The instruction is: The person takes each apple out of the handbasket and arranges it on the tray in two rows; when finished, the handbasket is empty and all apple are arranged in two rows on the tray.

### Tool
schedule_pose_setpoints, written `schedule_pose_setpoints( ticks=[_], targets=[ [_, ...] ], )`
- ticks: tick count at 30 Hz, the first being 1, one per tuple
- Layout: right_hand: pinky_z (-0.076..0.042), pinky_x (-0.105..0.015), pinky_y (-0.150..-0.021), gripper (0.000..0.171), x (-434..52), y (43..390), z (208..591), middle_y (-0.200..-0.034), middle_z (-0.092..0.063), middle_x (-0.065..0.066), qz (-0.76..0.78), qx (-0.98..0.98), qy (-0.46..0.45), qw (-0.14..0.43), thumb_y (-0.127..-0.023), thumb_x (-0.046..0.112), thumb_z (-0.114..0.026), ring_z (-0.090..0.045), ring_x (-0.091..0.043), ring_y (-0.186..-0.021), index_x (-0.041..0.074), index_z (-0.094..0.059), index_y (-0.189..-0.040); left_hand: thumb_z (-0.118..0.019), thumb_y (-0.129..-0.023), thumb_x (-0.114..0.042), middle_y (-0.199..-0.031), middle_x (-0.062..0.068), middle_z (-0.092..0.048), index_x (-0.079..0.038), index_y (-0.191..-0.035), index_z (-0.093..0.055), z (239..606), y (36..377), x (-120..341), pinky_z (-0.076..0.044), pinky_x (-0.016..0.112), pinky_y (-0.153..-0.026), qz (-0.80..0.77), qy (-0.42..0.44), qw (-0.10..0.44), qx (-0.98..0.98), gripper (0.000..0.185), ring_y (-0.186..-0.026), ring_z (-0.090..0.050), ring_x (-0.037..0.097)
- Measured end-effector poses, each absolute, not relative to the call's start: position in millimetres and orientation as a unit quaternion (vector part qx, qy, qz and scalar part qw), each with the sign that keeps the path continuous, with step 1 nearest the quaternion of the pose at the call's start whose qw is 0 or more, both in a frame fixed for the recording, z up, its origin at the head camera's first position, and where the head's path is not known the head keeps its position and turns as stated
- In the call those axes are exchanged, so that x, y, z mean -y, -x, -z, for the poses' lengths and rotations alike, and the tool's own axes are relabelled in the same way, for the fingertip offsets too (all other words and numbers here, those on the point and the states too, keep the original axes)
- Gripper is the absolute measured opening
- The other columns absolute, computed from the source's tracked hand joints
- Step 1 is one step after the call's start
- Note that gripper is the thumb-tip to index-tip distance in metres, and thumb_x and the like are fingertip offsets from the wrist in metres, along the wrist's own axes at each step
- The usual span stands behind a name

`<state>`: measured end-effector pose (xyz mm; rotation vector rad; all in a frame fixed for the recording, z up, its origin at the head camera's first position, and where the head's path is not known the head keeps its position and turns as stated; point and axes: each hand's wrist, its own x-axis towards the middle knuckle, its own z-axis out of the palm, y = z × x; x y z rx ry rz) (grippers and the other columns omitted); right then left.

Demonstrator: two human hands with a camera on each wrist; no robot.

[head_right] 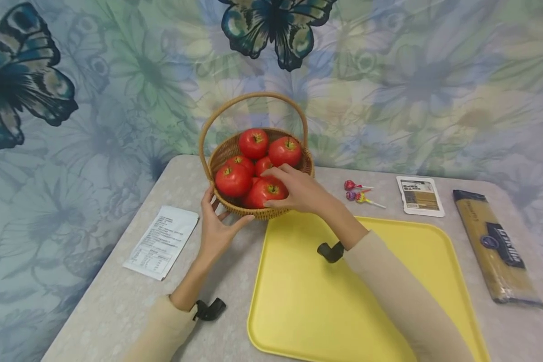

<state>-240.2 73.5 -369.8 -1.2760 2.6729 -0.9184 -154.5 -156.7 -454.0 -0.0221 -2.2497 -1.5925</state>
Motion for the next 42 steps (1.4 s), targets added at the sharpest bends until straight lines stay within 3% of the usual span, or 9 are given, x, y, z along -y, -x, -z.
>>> schedule_pose_setpoints(
  ticks=[7, 11, 17, 22, 27, 32, 37, 42],
  targets=[
    [-0.047, -0.049, -0.103, 0.060, -74.6, 245.0, 368.6, -0.133, -0.060, -0.006, 0.309, -0.861, 0.402, 0.052, -0.081, 0.038, -0.080, -0.056, -0.028, -0.123, 0.016, -0.057, -0.133, -0.088, -0.072, -0.038, -0.157, 0.006, -0.017, -0.019, -0.155, -0.011, 451.8, 155.1, 153.4, -0.049, 0.047, -0.101, 0.564, 0.005, 0.186, 0.804, 0.115, -0.145, -0.026, 0.028],
    [-0.049, -0.046, -0.100, 0.057, -70.4, 248.1, 371.7, -0.129, -0.063, -0.004, 0.322, -0.854, 0.405, 0.042, -0.079, 0.035, -0.082, -0.059, -0.026, -0.118, 0.014, -0.061, -0.128, -0.088, -0.072, -0.037, -0.157, 0.006, -0.017, -0.019, -0.155, -0.011, 452.8, 154.5, 154.4, -0.049, 0.048, -0.102, 0.566, 0.004, 0.188, 0.802, 0.115, -0.145, -0.026, 0.029],
    [-0.051, -0.045, -0.097, 0.057, -72.3, 247.8, 373.0, -0.126, -0.064, -0.003, 0.350, -0.850, 0.394, 0.006, -0.077, 0.032, -0.084, -0.058, -0.023, -0.115, 0.014, -0.060, -0.126, -0.088, -0.072, -0.035, -0.157, 0.005, -0.018, -0.018, -0.155, -0.011, 454.8, 153.6, 153.1, -0.050, 0.047, -0.100, 0.569, 0.002, 0.190, 0.800, 0.115, -0.144, -0.027, 0.030],
    [-0.052, -0.046, -0.095, 0.058, -90.3, 236.6, 355.3, -0.124, -0.064, -0.004, 0.360, -0.842, 0.397, -0.059, -0.075, 0.028, -0.086, -0.057, -0.024, -0.116, 0.013, -0.061, -0.125, -0.089, -0.071, -0.033, -0.156, 0.007, -0.019, -0.017, -0.155, -0.011, 455.6, 154.0, 151.7, -0.050, 0.046, -0.100, 0.573, 0.006, 0.192, 0.797, 0.115, -0.144, -0.028, 0.030],
    [-0.056, -0.042, -0.082, 0.060, -114.6, 217.2, 334.0, -0.120, -0.064, -0.007, 0.337, -0.847, 0.399, -0.101, -0.072, 0.027, -0.088, -0.059, -0.024, -0.107, 0.012, -0.062, -0.124, -0.089, -0.072, -0.030, -0.156, 0.008, -0.017, -0.018, -0.155, -0.010, 452.1, 152.2, 152.5, -0.048, 0.048, -0.102, 0.578, 0.002, 0.188, 0.794, 0.115, -0.145, -0.026, 0.030],
    [-0.056, -0.039, -0.073, 0.061, -141.4, 190.6, 339.5, -0.118, -0.063, -0.007, 0.290, -0.868, 0.396, -0.074, -0.070, 0.028, -0.088, -0.057, -0.024, -0.103, 0.014, -0.063, -0.124, -0.089, -0.071, -0.032, -0.156, 0.008, -0.017, -0.019, -0.155, -0.010, 450.7, 150.7, 153.2, -0.047, 0.050, -0.103, 0.577, -0.002, 0.187, 0.795, 0.116, -0.145, -0.024, 0.030],
    [-0.057, -0.039, -0.080, 0.058, -155.2, 171.6, 373.4, -0.114, -0.064, -0.001, 0.266, -0.873, 0.406, -0.054, -0.068, 0.030, -0.089, -0.057, -0.020, -0.105, 0.016, -0.065, -0.119, -0.090, -0.070, -0.029, -0.156, 0.008, -0.017, -0.019, -0.155, -0.011, 452.7, 151.9, 153.5, -0.047, 0.050, -0.103, 0.578, -0.005, 0.186, 0.794, 0.117, -0.145, -0.024, 0.030],
    [-0.055, -0.038, -0.084, 0.054, -149.6, 162.1, 403.4, -0.109, -0.065, 0.001, 0.245, -0.881, 0.405, -0.011, -0.069, 0.034, -0.088, -0.057, -0.018, -0.101, 0.016, -0.067, -0.115, -0.089, -0.073, -0.020, -0.156, 0.016, -0.015, -0.011, -0.155, -0.009, 441.4, 147.5, 148.9, -0.044, 0.056, -0.104, 0.585, -0.005, 0.176, 0.791, 0.115, -0.146, -0.022, 0.037]
  ],
)
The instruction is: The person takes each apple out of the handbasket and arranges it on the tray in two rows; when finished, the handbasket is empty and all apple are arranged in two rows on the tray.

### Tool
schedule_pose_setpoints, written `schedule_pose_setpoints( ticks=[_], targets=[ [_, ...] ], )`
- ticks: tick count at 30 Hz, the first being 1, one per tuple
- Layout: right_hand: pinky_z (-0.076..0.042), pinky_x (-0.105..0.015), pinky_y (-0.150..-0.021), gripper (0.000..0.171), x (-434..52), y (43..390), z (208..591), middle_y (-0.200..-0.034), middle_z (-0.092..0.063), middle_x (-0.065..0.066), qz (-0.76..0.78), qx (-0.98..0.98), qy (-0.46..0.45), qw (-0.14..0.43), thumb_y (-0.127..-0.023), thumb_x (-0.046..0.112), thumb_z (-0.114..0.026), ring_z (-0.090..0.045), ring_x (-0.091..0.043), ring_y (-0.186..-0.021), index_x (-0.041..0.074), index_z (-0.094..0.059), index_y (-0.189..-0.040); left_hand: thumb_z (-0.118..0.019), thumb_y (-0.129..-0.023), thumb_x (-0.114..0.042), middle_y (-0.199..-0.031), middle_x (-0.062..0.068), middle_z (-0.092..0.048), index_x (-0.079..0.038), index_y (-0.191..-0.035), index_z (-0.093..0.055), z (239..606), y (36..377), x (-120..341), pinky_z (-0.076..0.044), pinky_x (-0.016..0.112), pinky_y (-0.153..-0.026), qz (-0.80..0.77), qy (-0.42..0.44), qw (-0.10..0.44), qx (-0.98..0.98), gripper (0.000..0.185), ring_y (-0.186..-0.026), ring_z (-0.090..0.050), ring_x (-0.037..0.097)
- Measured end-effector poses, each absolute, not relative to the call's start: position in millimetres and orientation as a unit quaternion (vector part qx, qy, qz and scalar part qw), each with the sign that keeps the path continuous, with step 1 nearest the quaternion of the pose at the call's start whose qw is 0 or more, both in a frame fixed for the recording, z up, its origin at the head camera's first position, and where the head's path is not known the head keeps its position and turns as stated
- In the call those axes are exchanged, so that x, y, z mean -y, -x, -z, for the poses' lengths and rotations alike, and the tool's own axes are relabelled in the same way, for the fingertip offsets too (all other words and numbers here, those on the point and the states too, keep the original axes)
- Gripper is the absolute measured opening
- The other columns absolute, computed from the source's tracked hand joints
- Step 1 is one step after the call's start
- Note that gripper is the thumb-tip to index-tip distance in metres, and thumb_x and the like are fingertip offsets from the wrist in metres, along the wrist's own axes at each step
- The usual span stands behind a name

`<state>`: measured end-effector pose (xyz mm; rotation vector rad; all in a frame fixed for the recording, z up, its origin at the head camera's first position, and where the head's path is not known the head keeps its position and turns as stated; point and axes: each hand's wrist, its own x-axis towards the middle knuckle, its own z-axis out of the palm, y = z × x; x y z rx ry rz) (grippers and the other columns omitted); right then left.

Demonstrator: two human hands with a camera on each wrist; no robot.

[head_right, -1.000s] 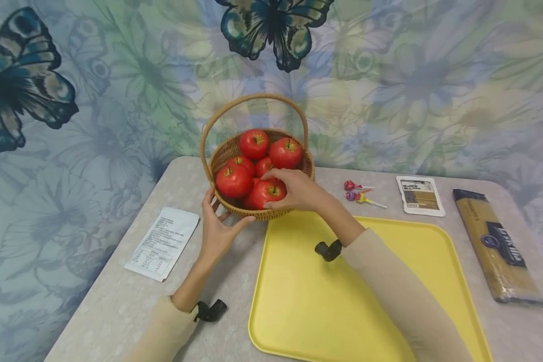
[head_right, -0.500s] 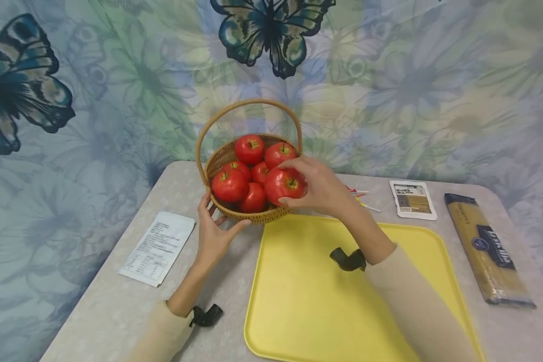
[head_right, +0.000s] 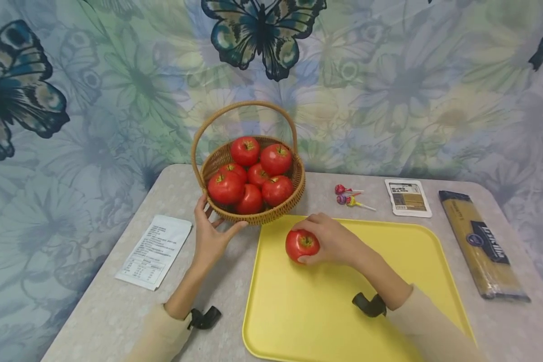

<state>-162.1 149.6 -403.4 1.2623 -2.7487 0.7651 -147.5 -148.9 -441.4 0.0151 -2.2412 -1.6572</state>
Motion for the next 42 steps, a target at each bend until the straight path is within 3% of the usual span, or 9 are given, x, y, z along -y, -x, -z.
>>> schedule_pose_setpoints(
  ticks=[9, 18, 22, 29, 32, 38, 42],
  targets=[
    [-0.055, -0.036, -0.084, 0.054, -130.7, 161.4, 420.0, -0.108, -0.065, 0.000, -0.244, 0.879, -0.409, -0.014, -0.070, 0.038, -0.087, -0.057, -0.017, -0.101, 0.017, -0.068, -0.116, -0.086, -0.076, -0.020, -0.156, 0.022, -0.011, -0.005, -0.154, -0.007, 422.3, 138.2, 149.1, -0.042, 0.059, -0.103, 0.580, -0.005, 0.161, 0.799, 0.112, -0.144, -0.019, 0.046],
    [-0.054, -0.039, -0.088, 0.059, -131.8, 169.2, 419.7, -0.114, -0.061, -0.001, -0.243, 0.891, -0.378, -0.066, -0.078, 0.049, -0.079, -0.058, -0.018, -0.104, 0.019, -0.062, -0.126, -0.088, -0.073, -0.023, -0.157, 0.010, -0.014, -0.018, -0.156, -0.008, 449.3, 153.8, 157.8, -0.044, 0.052, -0.105, 0.586, -0.009, 0.173, 0.791, 0.116, -0.147, -0.020, 0.033],
    [-0.054, -0.041, -0.088, 0.058, -127.4, 175.4, 401.4, -0.118, -0.063, -0.001, -0.237, 0.886, -0.398, -0.031, -0.080, 0.050, -0.077, -0.060, -0.020, -0.106, 0.017, -0.063, -0.126, -0.088, -0.072, -0.031, -0.155, 0.006, -0.017, -0.023, -0.156, -0.009, 454.2, 156.2, 158.9, -0.047, 0.047, -0.103, 0.582, -0.003, 0.183, 0.793, 0.116, -0.146, -0.023, 0.029],
    [-0.057, -0.040, -0.084, 0.045, -83.7, 213.2, 359.3, -0.117, -0.065, -0.005, -0.333, 0.817, -0.466, 0.058, -0.081, 0.029, -0.082, -0.063, -0.020, -0.102, 0.010, -0.065, -0.119, -0.087, -0.073, -0.034, -0.154, 0.009, -0.018, -0.020, -0.155, -0.011, 454.5, 156.4, 160.1, -0.048, 0.047, -0.102, 0.573, 0.012, 0.195, 0.796, 0.114, -0.145, -0.025, 0.033],
    [-0.054, -0.043, -0.091, 0.055, -57.9, 238.9, 358.2, -0.125, -0.061, -0.006, -0.360, 0.813, -0.456, 0.027, -0.080, 0.032, -0.082, -0.060, -0.022, -0.109, 0.011, -0.061, -0.127, -0.087, -0.073, -0.034, -0.154, 0.010, -0.018, -0.020, -0.155, -0.009, 455.3, 156.1, 160.5, -0.049, 0.047, -0.102, 0.568, 0.013, 0.192, 0.800, 0.114, -0.145, -0.025, 0.034],
    [-0.050, -0.046, -0.100, 0.084, -14.4, 270.9, 373.8, -0.143, -0.046, -0.010, -0.382, 0.834, -0.384, -0.099, -0.079, 0.046, -0.080, -0.055, -0.030, -0.122, 0.013, -0.042, -0.146, -0.086, -0.074, -0.037, -0.155, 0.009, -0.017, -0.021, -0.156, -0.008, 456.8, 153.5, 159.6, -0.049, 0.047, -0.102, 0.565, 0.011, 0.189, 0.803, 0.114, -0.145, -0.025, 0.032],
    [-0.044, -0.045, -0.107, 0.088, 0.0, 277.1, 380.9, -0.145, -0.046, -0.008, -0.375, 0.843, -0.369, -0.114, -0.079, 0.045, -0.081, -0.051, -0.025, -0.129, 0.017, -0.038, -0.150, -0.085, -0.074, -0.040, -0.156, 0.008, -0.016, -0.021, -0.156, -0.008, 456.4, 152.3, 157.7, -0.049, 0.048, -0.102, 0.568, 0.013, 0.185, 0.802, 0.114, -0.145, -0.024, 0.032]
  ],
)
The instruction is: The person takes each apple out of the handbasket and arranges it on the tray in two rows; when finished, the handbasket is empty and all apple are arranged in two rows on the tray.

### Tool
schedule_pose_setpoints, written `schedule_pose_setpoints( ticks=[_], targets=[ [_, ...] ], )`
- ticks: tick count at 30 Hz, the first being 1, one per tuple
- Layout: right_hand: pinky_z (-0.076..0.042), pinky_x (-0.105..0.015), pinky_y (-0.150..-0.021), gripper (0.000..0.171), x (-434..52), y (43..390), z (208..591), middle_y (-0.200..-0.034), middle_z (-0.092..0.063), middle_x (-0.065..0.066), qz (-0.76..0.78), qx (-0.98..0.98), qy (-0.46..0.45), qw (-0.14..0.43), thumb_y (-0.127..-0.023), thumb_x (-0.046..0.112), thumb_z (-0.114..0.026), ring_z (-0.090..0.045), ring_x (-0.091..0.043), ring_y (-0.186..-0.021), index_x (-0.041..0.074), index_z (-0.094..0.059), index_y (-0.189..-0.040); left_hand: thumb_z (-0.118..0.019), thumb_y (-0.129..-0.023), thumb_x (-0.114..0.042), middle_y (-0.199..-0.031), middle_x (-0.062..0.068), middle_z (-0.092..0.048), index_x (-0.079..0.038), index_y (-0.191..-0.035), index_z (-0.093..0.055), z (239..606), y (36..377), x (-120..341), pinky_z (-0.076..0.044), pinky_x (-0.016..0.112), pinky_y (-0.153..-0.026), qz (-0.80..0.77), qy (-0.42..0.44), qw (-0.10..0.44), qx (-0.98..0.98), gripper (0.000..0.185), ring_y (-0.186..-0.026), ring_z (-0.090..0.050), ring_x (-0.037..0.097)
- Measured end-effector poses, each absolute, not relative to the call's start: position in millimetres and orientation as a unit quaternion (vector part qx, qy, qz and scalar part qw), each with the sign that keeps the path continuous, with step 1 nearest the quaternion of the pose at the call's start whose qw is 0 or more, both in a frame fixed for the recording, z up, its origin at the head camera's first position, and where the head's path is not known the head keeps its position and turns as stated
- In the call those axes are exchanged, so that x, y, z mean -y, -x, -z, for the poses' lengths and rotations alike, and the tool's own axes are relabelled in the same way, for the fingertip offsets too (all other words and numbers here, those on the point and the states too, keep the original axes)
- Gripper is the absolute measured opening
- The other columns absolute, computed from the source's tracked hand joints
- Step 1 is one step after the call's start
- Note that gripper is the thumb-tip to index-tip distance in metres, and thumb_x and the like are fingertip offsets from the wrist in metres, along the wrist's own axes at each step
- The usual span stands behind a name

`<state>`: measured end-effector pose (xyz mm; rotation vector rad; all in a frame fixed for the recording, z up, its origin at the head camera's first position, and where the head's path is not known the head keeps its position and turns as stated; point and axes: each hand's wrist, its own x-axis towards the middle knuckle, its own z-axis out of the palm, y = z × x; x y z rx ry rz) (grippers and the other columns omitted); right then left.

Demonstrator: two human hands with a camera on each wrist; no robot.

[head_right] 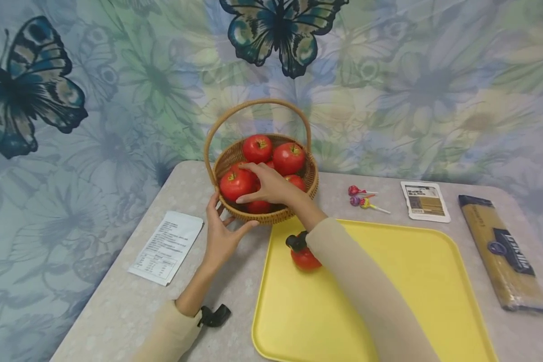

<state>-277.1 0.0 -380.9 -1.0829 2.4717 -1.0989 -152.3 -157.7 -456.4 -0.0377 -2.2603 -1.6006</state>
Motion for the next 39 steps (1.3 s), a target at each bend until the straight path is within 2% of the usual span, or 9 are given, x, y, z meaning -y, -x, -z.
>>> schedule_pose_setpoints(
  ticks=[5, 10, 15, 18, 24, 29, 33, 35, 39],
  targets=[
    [-0.040, -0.045, -0.111, 0.084, 4.9, 280.0, 383.9, -0.141, -0.052, -0.007, 0.368, -0.848, 0.371, 0.085, -0.078, 0.042, -0.082, -0.049, -0.023, -0.131, 0.014, -0.043, -0.146, -0.086, -0.073, -0.038, -0.155, 0.008, -0.018, -0.021, -0.155, -0.009, 456.2, 153.2, 156.2, -0.048, 0.047, -0.103, 0.567, 0.013, 0.186, 0.802, 0.114, -0.145, -0.024, 0.031],
    [-0.042, -0.044, -0.110, 0.083, 8.3, 281.3, 385.3, -0.138, -0.055, -0.008, 0.368, -0.848, 0.375, 0.066, -0.077, 0.042, -0.083, -0.052, -0.024, -0.129, 0.011, -0.046, -0.143, -0.086, -0.076, -0.023, -0.155, 0.015, -0.016, -0.011, -0.155, -0.007, 439.0, 145.6, 152.4, -0.045, 0.052, -0.105, 0.573, 0.005, 0.171, 0.802, 0.112, -0.146, -0.022, 0.037],
    [-0.055, -0.035, -0.089, 0.077, -6.6, 275.3, 378.8, -0.129, -0.059, -0.004, 0.398, -0.838, 0.371, 0.028, -0.075, 0.038, -0.085, -0.060, -0.021, -0.107, 0.014, -0.049, -0.138, -0.084, -0.078, -0.018, -0.155, 0.021, -0.014, -0.006, -0.155, -0.004, 428.2, 140.7, 149.8, -0.044, 0.057, -0.103, 0.562, 0.008, 0.168, 0.810, 0.111, -0.144, -0.022, 0.043],
    [-0.058, -0.030, -0.076, 0.076, -33.6, 266.0, 369.6, -0.128, -0.058, -0.005, 0.425, -0.828, 0.366, -0.003, -0.074, 0.032, -0.086, -0.062, -0.020, -0.101, 0.014, -0.049, -0.137, -0.085, -0.078, -0.019, -0.155, 0.022, -0.014, -0.007, -0.155, -0.003, 431.0, 142.4, 150.1, -0.044, 0.057, -0.102, 0.557, 0.007, 0.172, 0.812, 0.113, -0.144, -0.023, 0.044],
    [-0.060, -0.028, -0.074, 0.079, -120.8, 231.9, 363.4, -0.134, -0.054, -0.011, 0.466, -0.815, 0.340, -0.050, -0.072, 0.009, -0.087, -0.061, -0.022, -0.105, 0.009, -0.046, -0.139, -0.086, -0.077, -0.019, -0.152, 0.026, -0.017, -0.005, -0.154, -0.006, 428.9, 142.5, 148.1, -0.044, 0.057, -0.103, 0.569, 0.006, 0.173, 0.804, 0.112, -0.143, -0.023, 0.045],
    [-0.057, -0.016, -0.074, 0.082, -191.6, 198.4, 388.9, -0.130, -0.055, -0.014, 0.428, -0.851, 0.300, -0.055, -0.068, 0.004, -0.089, -0.057, 0.002, -0.100, 0.004, -0.045, -0.137, -0.085, -0.077, -0.018, -0.153, 0.027, -0.016, -0.003, -0.154, -0.008, 423.0, 139.2, 143.1, -0.043, 0.058, -0.104, 0.576, 0.003, 0.174, 0.799, 0.110, -0.144, -0.022, 0.042],
    [-0.060, -0.025, -0.072, 0.082, -224.4, 176.8, 417.0, -0.128, -0.052, -0.018, 0.408, -0.870, 0.276, -0.020, -0.068, 0.006, -0.089, -0.050, 0.015, -0.100, 0.000, -0.041, -0.134, -0.085, -0.078, -0.017, -0.153, 0.027, -0.015, -0.002, -0.154, -0.008, 421.8, 139.1, 141.0, -0.043, 0.057, -0.105, 0.579, 0.002, 0.175, 0.797, 0.109, -0.145, -0.021, 0.041],
    [-0.061, -0.029, -0.070, 0.081, -232.5, 168.4, 430.5, -0.126, -0.053, -0.018, 0.409, -0.871, 0.271, -0.002, -0.068, 0.008, -0.090, -0.055, 0.009, -0.100, 0.001, -0.041, -0.132, -0.085, -0.077, -0.017, -0.154, 0.026, -0.015, -0.002, -0.154, -0.008, 424.3, 140.7, 141.4, -0.043, 0.056, -0.105, 0.579, 0.000, 0.175, 0.796, 0.110, -0.145, -0.021, 0.041],
    [-0.061, -0.028, -0.070, 0.078, -239.1, 157.5, 451.4, -0.124, -0.055, -0.015, 0.416, -0.867, 0.274, 0.028, -0.069, 0.016, -0.091, -0.065, -0.021, -0.101, 0.004, -0.042, -0.129, -0.086, -0.076, -0.018, -0.155, 0.024, -0.013, -0.005, -0.155, -0.006, 437.7, 148.7, 143.8, -0.043, 0.056, -0.105, 0.579, -0.002, 0.175, 0.796, 0.114, -0.146, -0.020, 0.040]
  ],
)
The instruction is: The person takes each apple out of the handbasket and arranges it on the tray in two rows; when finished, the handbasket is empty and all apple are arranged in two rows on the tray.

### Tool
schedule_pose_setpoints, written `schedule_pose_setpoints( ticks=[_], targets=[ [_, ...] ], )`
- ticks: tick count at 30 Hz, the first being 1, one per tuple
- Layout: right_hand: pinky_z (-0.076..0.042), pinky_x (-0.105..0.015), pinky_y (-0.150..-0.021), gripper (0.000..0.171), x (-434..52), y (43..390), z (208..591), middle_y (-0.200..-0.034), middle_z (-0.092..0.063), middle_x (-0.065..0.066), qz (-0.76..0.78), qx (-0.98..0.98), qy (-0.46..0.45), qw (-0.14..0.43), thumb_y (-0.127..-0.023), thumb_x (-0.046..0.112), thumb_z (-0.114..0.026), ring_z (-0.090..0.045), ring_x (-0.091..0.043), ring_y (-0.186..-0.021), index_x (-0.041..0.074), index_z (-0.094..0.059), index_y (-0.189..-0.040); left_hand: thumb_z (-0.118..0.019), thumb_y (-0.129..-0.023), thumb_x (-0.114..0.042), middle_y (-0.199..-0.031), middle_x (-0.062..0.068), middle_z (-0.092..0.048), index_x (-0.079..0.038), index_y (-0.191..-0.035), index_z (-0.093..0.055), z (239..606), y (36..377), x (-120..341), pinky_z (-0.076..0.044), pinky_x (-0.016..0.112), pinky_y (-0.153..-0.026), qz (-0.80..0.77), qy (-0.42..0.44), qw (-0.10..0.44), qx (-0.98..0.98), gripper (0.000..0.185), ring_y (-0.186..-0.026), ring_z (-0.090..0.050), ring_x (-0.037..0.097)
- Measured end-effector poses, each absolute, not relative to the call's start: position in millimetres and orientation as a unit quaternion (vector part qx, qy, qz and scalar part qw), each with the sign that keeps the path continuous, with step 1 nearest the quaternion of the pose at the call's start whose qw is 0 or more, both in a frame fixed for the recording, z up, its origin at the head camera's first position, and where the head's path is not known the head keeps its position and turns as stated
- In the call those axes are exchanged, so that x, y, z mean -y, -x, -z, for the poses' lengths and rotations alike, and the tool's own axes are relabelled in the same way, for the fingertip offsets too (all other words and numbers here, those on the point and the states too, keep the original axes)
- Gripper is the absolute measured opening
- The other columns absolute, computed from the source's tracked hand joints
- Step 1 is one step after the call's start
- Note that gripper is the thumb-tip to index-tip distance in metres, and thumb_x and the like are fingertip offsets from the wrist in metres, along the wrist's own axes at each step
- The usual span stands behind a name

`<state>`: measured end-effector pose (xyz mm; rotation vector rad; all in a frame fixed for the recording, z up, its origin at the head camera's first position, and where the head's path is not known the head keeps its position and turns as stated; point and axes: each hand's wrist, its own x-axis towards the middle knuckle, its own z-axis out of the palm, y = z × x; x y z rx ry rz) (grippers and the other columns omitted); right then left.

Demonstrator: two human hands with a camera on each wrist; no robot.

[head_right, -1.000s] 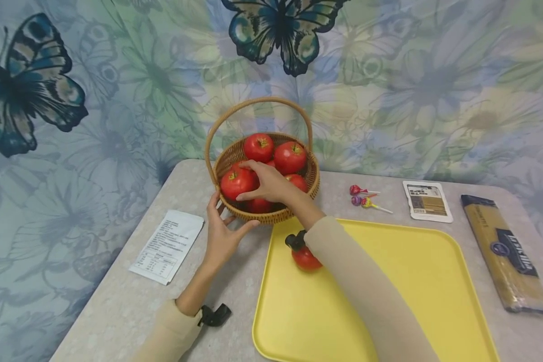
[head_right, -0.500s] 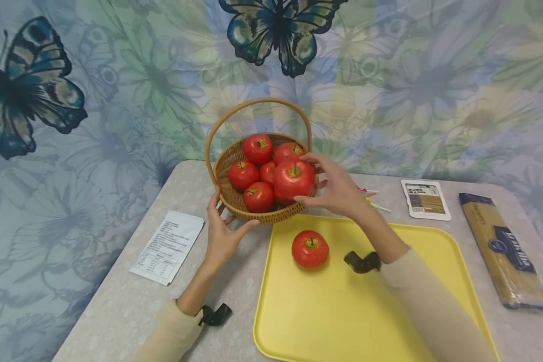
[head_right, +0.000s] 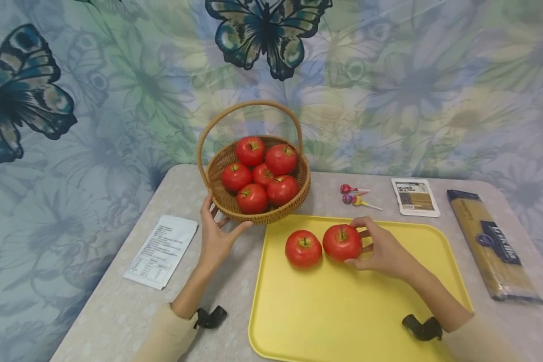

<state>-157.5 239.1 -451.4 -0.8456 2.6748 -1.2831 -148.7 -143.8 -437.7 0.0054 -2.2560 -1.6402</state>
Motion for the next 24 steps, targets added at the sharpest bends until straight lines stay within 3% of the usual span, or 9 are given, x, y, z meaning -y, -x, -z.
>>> schedule_pose_setpoints(
  ticks=[3, 8, 14, 19, 24],
  targets=[
    [-0.061, -0.028, -0.070, 0.078, -238.7, 152.8, 460.4, -0.124, -0.056, -0.013, 0.418, -0.866, 0.273, 0.045, -0.069, 0.021, -0.091, -0.064, -0.034, -0.103, 0.007, -0.042, -0.129, -0.087, -0.074, -0.021, -0.157, 0.019, -0.012, -0.010, -0.156, -0.005, 449.9, 154.4, 148.2, -0.044, 0.054, -0.105, 0.577, -0.002, 0.177, 0.797, 0.117, -0.146, -0.019, 0.038],
    [-0.061, -0.032, -0.073, 0.080, -240.0, 146.8, 466.3, -0.125, -0.054, -0.015, 0.429, -0.864, 0.256, 0.058, -0.070, 0.021, -0.090, -0.064, -0.036, -0.105, 0.005, -0.039, -0.130, -0.087, -0.073, -0.031, -0.157, 0.012, -0.014, -0.018, -0.156, -0.007, 458.7, 157.8, 152.1, -0.046, 0.049, -0.105, 0.573, 0.004, 0.184, 0.799, 0.117, -0.146, -0.020, 0.032],
    [-0.058, -0.042, -0.082, 0.084, -239.9, 146.8, 465.8, -0.128, -0.051, -0.017, 0.402, -0.876, 0.259, 0.056, -0.071, 0.026, -0.089, -0.063, -0.039, -0.107, 0.002, -0.036, -0.132, -0.086, -0.074, -0.037, -0.156, 0.013, -0.015, -0.017, -0.156, -0.008, 458.4, 157.9, 153.0, -0.047, 0.048, -0.104, 0.563, 0.009, 0.191, 0.804, 0.115, -0.146, -0.022, 0.032],
    [-0.051, -0.054, -0.092, 0.090, -227.7, 161.4, 440.2, -0.132, -0.051, -0.019, 0.334, -0.893, 0.301, 0.007, -0.069, 0.031, -0.090, -0.056, -0.038, -0.115, 0.000, -0.037, -0.135, -0.086, -0.074, -0.038, -0.156, 0.014, -0.015, -0.018, -0.156, -0.007, 458.9, 157.6, 153.1, -0.048, 0.047, -0.103, 0.558, 0.007, 0.189, 0.808, 0.115, -0.146, -0.023, 0.031],
    [-0.055, -0.047, -0.083, 0.085, -191.3, 202.9, 391.6, -0.135, -0.049, -0.016, 0.326, -0.867, 0.372, -0.064, -0.068, 0.020, -0.091, -0.054, -0.029, -0.113, 0.002, -0.043, -0.136, -0.086, -0.074, -0.037, -0.156, 0.014, -0.016, -0.017, -0.156, -0.007, 460.5, 157.5, 153.1, -0.048, 0.047, -0.103, 0.559, 0.009, 0.191, 0.807, 0.116, -0.145, -0.023, 0.032]
  ],
)
